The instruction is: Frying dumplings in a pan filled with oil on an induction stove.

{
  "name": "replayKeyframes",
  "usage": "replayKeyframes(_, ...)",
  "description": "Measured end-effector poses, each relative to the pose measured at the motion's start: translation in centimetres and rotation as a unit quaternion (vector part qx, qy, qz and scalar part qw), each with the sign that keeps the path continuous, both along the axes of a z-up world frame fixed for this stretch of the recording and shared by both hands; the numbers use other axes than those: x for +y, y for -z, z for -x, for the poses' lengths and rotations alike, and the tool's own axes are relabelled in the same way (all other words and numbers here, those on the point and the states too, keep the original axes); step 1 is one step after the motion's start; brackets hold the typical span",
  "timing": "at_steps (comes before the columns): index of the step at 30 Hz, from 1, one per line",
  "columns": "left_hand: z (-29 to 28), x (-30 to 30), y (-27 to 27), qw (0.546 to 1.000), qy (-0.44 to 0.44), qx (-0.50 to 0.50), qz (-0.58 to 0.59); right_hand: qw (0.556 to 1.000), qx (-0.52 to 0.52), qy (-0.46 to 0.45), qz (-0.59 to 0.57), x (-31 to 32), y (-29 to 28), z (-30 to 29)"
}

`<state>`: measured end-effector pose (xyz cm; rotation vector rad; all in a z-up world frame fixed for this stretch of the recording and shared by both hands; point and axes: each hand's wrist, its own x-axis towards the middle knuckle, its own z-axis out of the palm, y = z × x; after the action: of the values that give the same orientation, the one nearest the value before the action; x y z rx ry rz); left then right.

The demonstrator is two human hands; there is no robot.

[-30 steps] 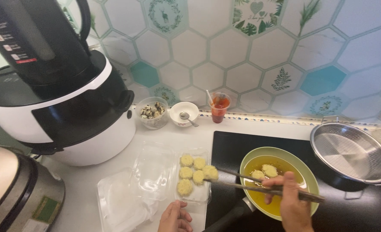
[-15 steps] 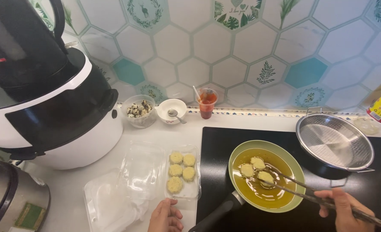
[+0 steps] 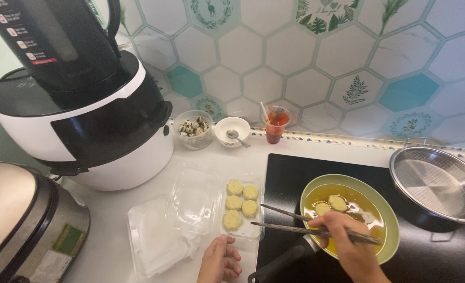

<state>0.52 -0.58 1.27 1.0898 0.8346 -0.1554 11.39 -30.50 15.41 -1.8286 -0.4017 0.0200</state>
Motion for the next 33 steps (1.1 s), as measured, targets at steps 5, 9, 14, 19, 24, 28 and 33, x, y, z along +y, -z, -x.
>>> replayKeyframes(5, 0.4, 0.4, 1.0, 0.999, -0.005, -0.050, 0.018, 1.000, 0.012, -0.023, -0.008, 4.9, -0.9, -0.1)
replayKeyframes(9, 0.6, 0.5, 0.6, 0.998, 0.007, -0.062, 0.024, 0.999, -0.011, -0.012, 0.048, 6.4, -1.2, -0.5)
replayKeyframes(14, 0.8, 0.5, 0.6, 0.997, 0.008, -0.068, 0.020, 0.996, -0.036, -0.031, 0.075, 7.6, -1.8, -0.8)
replayKeyframes(19, 0.7, 0.6, 0.7, 0.998, 0.011, -0.061, 0.026, 0.994, -0.069, -0.009, 0.086, 7.9, -1.6, -1.5)
replayKeyframes(24, 0.6, 0.3, 1.1, 0.998, 0.001, -0.060, 0.022, 0.997, 0.035, 0.067, 0.001, 6.6, -0.5, -2.6)
replayKeyframes(28, 0.4, 0.4, 1.3, 0.998, -0.002, -0.063, 0.030, 0.990, 0.081, 0.114, -0.032, 5.3, -0.3, -2.4)
replayKeyframes(33, -0.1, 0.8, 1.9, 1.000, 0.017, -0.020, 0.002, 0.976, 0.111, 0.144, -0.121, 2.2, -2.3, -2.4)
